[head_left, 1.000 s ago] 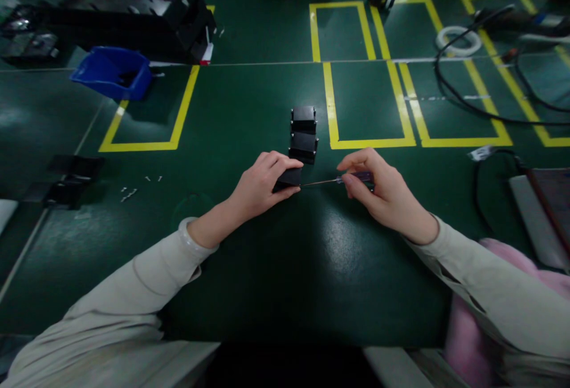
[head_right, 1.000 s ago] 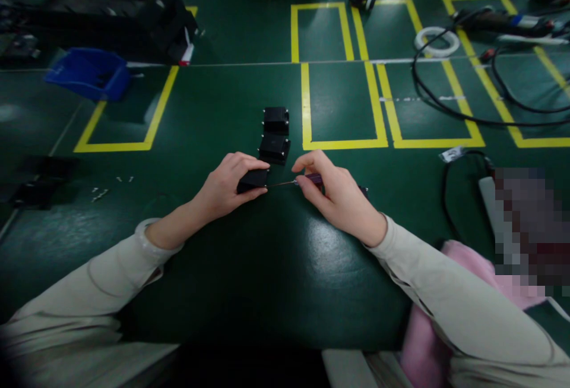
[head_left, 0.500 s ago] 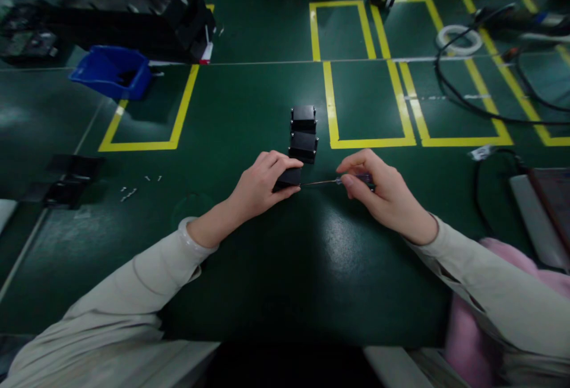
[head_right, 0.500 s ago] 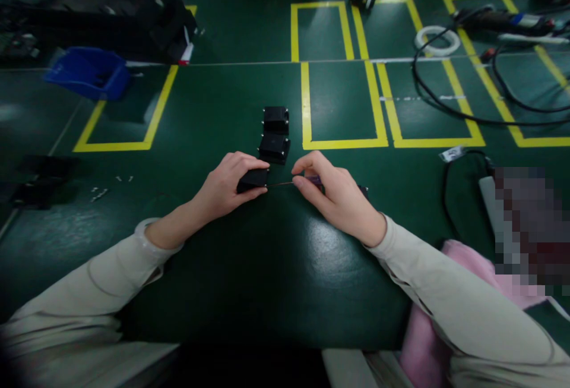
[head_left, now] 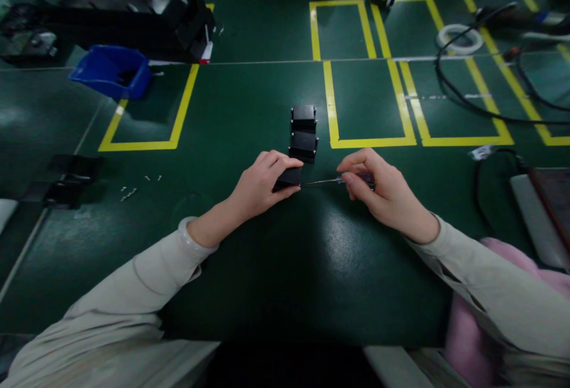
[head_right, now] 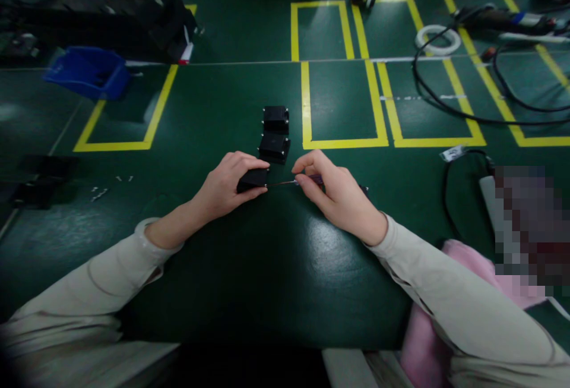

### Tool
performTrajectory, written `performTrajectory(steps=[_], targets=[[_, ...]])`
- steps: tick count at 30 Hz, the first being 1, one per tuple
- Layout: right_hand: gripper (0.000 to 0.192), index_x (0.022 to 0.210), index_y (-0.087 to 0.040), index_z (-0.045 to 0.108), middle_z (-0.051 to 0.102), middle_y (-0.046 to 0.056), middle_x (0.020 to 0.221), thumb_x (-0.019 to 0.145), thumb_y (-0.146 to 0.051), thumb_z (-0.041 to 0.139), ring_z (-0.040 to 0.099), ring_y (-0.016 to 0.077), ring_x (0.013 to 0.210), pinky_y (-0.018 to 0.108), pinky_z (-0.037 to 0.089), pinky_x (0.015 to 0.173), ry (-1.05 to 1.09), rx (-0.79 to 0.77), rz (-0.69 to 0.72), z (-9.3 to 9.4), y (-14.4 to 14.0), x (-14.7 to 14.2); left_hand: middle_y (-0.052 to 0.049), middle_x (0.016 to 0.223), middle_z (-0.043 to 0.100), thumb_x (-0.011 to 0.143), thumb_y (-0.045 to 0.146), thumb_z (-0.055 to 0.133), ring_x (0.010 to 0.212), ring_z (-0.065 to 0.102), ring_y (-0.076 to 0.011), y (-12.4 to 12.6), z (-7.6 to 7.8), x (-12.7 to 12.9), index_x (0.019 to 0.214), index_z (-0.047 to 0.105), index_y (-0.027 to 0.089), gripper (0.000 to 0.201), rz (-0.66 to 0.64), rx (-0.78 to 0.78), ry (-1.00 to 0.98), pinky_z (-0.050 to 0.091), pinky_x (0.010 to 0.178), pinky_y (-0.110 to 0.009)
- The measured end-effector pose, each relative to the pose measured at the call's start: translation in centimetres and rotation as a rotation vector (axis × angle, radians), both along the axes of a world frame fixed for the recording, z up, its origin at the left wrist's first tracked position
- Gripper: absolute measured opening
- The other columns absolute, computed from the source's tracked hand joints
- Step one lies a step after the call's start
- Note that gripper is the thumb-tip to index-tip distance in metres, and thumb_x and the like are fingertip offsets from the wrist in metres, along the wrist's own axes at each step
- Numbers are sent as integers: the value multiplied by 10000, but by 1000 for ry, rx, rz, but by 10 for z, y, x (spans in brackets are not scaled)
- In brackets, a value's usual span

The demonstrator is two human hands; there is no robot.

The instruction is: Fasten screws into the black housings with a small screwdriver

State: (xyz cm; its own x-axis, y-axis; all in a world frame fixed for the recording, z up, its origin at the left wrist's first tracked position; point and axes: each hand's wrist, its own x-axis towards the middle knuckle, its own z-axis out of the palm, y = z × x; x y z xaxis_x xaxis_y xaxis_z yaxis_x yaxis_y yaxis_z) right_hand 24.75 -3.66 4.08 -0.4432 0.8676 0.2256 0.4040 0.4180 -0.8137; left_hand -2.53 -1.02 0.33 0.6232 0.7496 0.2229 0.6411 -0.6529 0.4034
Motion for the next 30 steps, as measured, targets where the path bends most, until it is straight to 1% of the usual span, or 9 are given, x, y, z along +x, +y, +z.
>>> performTrajectory(steps=[2,4,9,14,19,21,25,28,30], targets=[[123,1112,-187,511,575,-22,803,990,-197,526,579,93,653,249,449,640,-2,15,-10,1,0,0,-103,1217,611,959,361,634,1118,561,-272,0,0,0,1311,533,196,402,6,-9,3,497,936,-431],[141,1124,-186,506,567,-26,790,986,-199,532,574,96,651,251,446,638,-12,15,-18,1,0,-1,-102,1218,610,958,359,634,1122,559,-272,0,0,0,1310,533,198,400,9,-15,3,496,941,-432],[54,1040,-197,521,546,-54,676,1015,-242,508,519,83,561,244,395,579,-23,-16,-5,1,-1,-1,-101,1211,612,960,367,631,1132,560,-272,0,0,0,1308,539,198,398,3,-5,-9,491,953,-428],[157,1138,-186,498,559,-27,790,985,-196,529,558,93,642,249,435,633,-9,13,-16,0,-1,-1,-102,1214,611,959,354,633,1130,558,-272,0,0,0,1309,535,192,398,6,-7,2,494,944,-428],[75,1049,-192,520,536,-58,676,1019,-259,508,508,77,545,243,375,562,-28,-15,7,2,-1,-1,-103,1220,609,966,367,623,1128,556,-269,0,1,0,1309,531,193,395,3,-6,-2,491,950,-432],[70,1071,-190,510,554,-50,707,1015,-232,502,523,77,562,239,391,575,-16,1,-4,2,-1,-1,-101,1221,610,967,363,622,1132,555,-269,0,1,0,1308,530,198,390,5,-9,-3,490,956,-434],[152,1134,-192,486,543,-41,747,986,-193,524,533,94,608,250,413,608,-14,26,-11,2,-2,-2,-102,1220,610,963,365,625,1136,556,-271,0,0,0,1307,531,198,394,9,-12,4,490,957,-437],[73,1066,-199,512,530,-57,679,1014,-251,514,507,86,557,248,383,579,-17,-5,3,2,-2,-2,-104,1222,610,963,379,621,1136,558,-274,0,1,0,1306,531,202,396,10,-20,7,491,956,-440],[68,1039,-200,520,534,-60,662,1024,-264,503,498,80,537,247,370,566,-16,-16,7,2,-2,-2,-103,1227,609,964,381,618,1138,558,-274,0,1,0,1310,527,207,398,10,-24,8,491,957,-441]])
